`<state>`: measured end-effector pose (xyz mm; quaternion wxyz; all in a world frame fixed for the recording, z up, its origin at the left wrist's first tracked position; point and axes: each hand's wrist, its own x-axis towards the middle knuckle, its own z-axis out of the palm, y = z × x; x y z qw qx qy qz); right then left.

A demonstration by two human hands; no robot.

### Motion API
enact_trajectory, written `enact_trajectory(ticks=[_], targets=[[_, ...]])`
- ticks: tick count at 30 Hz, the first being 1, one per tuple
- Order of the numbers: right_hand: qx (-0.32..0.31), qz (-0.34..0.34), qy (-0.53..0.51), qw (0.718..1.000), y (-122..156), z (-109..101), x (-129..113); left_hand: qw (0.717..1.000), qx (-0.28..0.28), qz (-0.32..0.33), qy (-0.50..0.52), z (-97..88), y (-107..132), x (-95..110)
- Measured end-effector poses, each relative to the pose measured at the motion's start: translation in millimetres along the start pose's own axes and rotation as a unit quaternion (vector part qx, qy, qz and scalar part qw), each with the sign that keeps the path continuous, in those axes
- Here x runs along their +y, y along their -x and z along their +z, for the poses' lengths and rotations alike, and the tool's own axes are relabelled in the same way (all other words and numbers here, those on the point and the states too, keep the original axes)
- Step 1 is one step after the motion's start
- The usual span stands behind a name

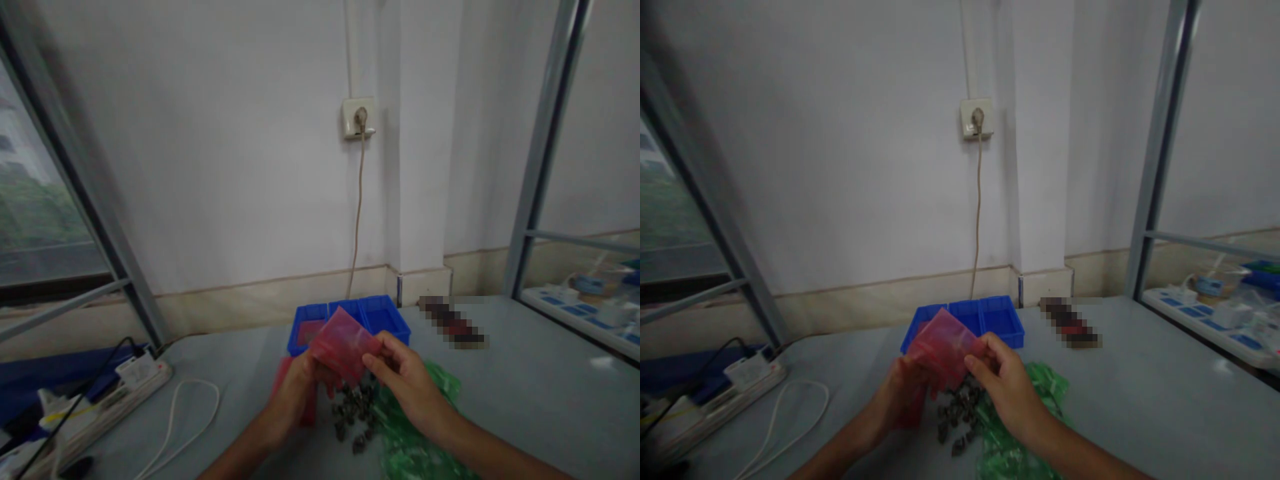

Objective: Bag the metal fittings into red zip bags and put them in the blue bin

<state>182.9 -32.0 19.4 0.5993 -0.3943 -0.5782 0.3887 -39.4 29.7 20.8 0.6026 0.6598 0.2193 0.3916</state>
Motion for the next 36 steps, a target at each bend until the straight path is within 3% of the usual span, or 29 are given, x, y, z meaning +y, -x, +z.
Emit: enact_trajectory(ticks=[5, 9, 18, 29, 36], targets=[[-0.016, 0.019, -0.005, 1.0, 1, 1, 2, 0.99, 0.046, 0.027, -0.13, 5.6, 0, 3], [-0.034, 0.004, 0.029, 0.999, 3, 1, 2, 0.989, 0.065, 0.03, -0.13, 5.7, -2, -1], [-0.01, -0.011, 0.065, 0.998, 2, -3, 0, 0.984, 0.025, 0.027, -0.176, 9.8, -1, 5], [-0.003, -0.004, 0.056, 0.998, 0, -3, 5, 0.988, 0.011, 0.032, -0.153, 13.5, -2, 16], [0.017, -0.006, 0.072, 0.997, -2, -4, 1, 0.976, 0.061, 0.047, -0.202, 3.8, -4, 3]])
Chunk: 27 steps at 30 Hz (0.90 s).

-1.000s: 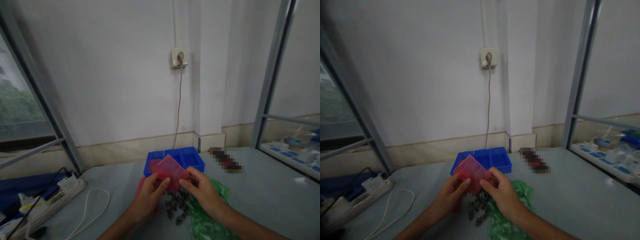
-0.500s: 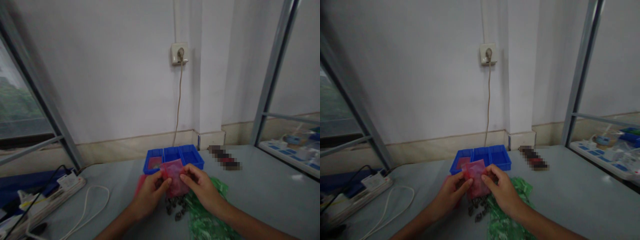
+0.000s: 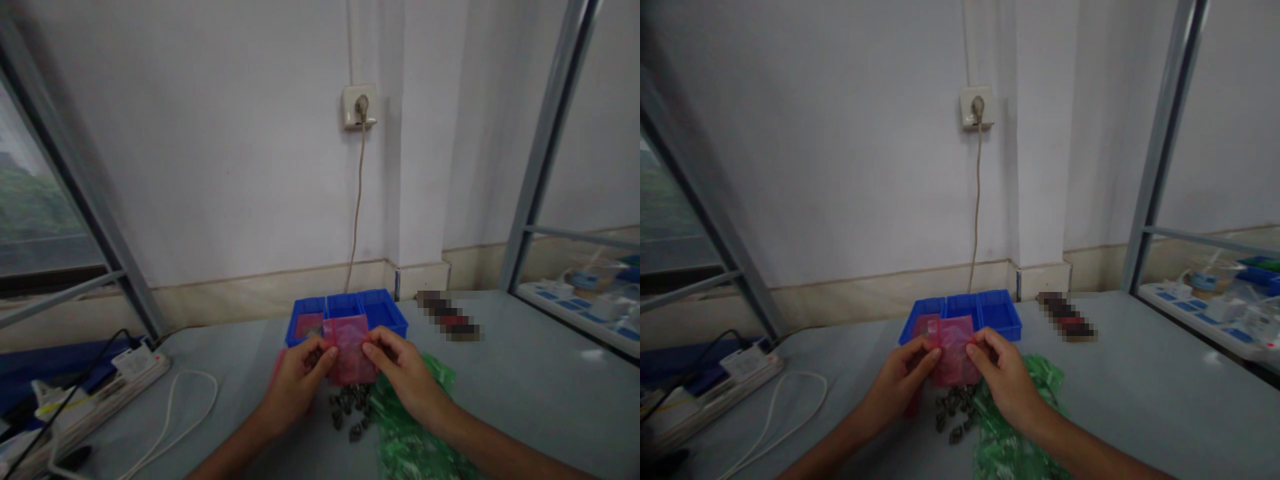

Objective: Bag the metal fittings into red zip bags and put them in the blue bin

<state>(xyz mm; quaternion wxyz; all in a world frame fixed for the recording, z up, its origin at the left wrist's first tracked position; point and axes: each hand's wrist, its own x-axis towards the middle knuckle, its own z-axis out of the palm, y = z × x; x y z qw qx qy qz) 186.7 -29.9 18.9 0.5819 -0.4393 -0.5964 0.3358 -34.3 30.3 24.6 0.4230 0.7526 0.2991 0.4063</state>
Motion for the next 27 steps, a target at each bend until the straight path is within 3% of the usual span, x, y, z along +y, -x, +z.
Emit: enact_trajectory(ticks=[13, 27], targets=[[0.023, 0.003, -0.004, 1.0, -1.1, -0.9, 0.0, 0.998, 0.04, 0.013, -0.038, -2.9, -1.3, -2.9], [0.022, 0.003, -0.004, 1.0, -1.4, -1.8, -1.6, 0.999, 0.052, 0.012, 0.007, -2.1, 0.1, -0.8]])
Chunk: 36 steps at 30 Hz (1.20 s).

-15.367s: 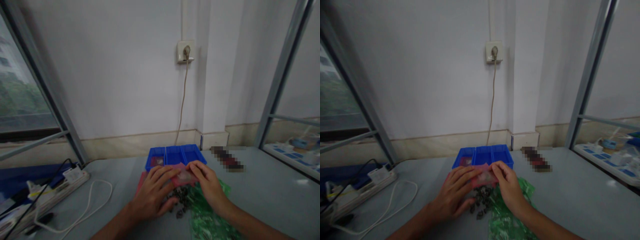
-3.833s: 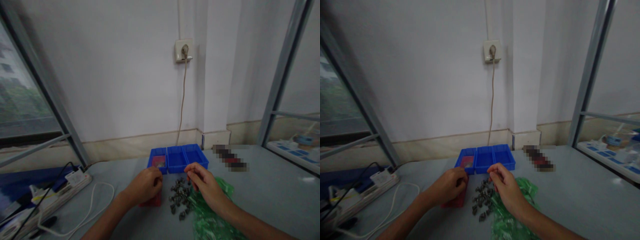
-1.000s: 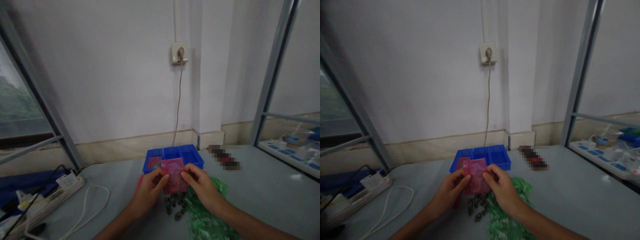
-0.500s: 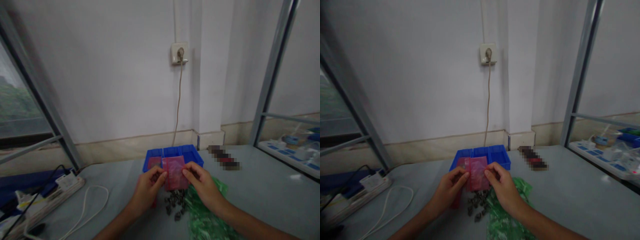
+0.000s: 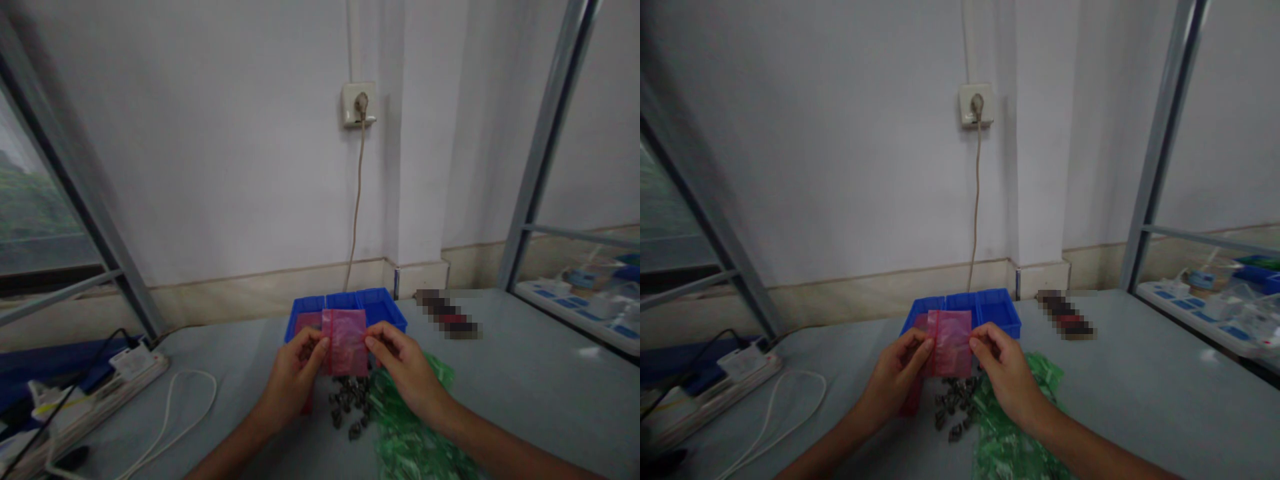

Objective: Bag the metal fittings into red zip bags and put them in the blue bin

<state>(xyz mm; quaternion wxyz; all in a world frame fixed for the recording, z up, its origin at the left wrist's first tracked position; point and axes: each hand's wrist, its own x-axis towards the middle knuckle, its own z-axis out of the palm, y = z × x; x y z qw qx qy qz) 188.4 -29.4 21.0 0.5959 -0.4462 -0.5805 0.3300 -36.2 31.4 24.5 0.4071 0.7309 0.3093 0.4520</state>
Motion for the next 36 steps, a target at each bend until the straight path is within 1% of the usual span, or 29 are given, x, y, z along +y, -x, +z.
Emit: enact_trajectory(ticks=[10, 19, 26, 31, 36], targets=[[0.008, -0.001, -0.002, 1.0, -0.7, -0.2, -0.7, 1.0, 0.008, 0.003, 0.005, 1.7, -1.5, 8.9], [-0.005, -0.001, -0.007, 1.0, 0.5, 0.4, -0.2, 1.0, 0.012, -0.001, 0.014, 3.0, -1.0, 7.5], [-0.016, -0.006, -0.011, 1.0, 2.0, 1.1, 0.5, 1.0, -0.001, 0.003, 0.026, 2.1, -0.5, 6.6], [-0.017, 0.002, -0.005, 1.0, 2.4, 0.9, 1.7, 0.999, -0.032, 0.007, 0.004, 0.0, 1.7, 2.5], [-0.016, 0.006, 0.023, 1.0, 2.1, 0.1, 2.4, 0.999, -0.048, 0.01, -0.007, 0.2, 3.6, 1.7]])
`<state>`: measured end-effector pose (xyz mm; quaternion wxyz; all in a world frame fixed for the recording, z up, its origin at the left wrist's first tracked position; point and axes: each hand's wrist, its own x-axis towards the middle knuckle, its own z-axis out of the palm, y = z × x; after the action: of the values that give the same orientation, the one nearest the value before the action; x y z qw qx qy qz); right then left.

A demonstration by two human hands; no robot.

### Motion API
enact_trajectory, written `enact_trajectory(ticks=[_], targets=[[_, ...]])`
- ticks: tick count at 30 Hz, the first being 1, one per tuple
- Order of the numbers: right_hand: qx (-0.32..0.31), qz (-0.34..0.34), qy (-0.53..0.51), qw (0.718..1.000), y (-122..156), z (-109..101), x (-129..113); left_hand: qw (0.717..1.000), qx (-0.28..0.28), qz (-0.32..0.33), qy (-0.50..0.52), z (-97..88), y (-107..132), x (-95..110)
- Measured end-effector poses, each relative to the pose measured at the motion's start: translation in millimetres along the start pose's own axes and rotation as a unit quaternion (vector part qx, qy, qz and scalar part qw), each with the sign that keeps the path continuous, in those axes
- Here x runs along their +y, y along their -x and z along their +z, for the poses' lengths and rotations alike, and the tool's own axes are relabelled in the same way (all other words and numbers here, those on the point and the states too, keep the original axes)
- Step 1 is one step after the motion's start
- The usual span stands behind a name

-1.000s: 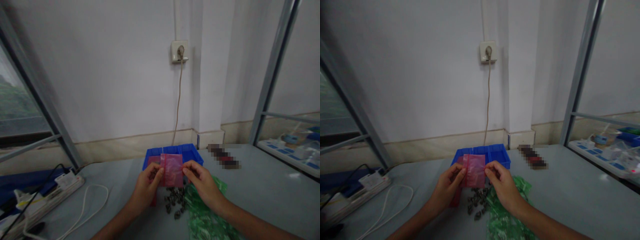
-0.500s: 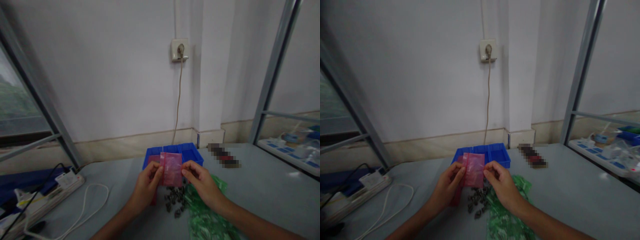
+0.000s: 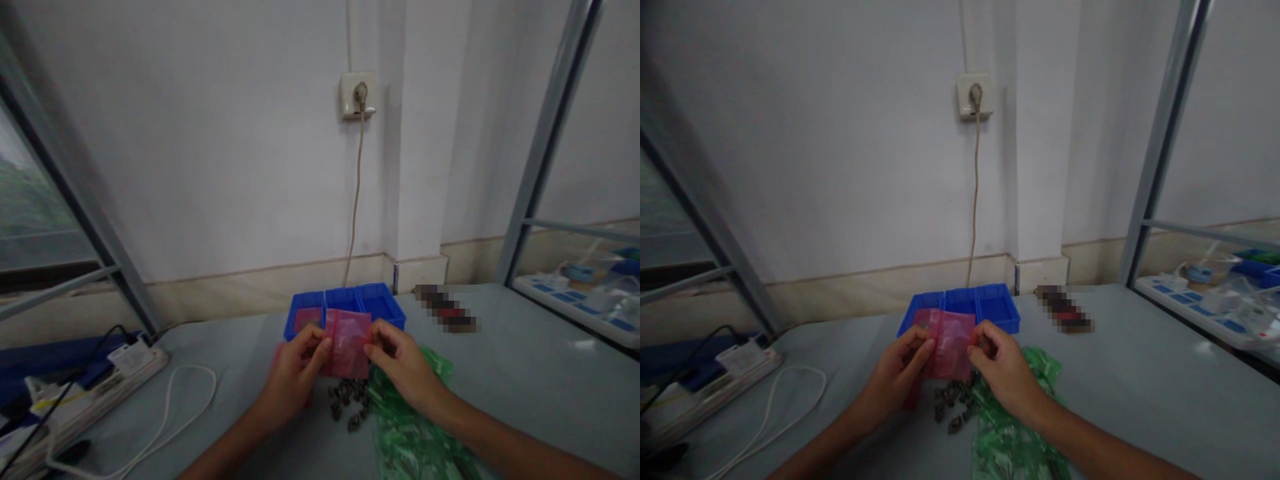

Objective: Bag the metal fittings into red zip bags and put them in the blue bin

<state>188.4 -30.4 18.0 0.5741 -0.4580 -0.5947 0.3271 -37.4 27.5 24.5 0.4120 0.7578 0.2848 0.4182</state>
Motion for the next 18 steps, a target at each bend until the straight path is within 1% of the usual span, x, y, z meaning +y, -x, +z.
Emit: enact_trajectory(ticks=[6, 11, 18], targets=[[-0.008, -0.015, 0.018, 1.0, 0.2, -1.3, -2.3, 1.0, -0.026, -0.005, 0.005, -0.8, 0.4, 4.6], [-0.01, -0.01, 0.008, 1.0, -1.0, -2.0, -5.7, 1.0, -0.012, -0.01, 0.005, -1.5, -1.7, 1.5], [-0.012, -0.004, -0.004, 1.0, -2.0, -1.8, -2.5, 0.999, -0.003, -0.03, 0.032, -1.4, -4.6, -0.9]])
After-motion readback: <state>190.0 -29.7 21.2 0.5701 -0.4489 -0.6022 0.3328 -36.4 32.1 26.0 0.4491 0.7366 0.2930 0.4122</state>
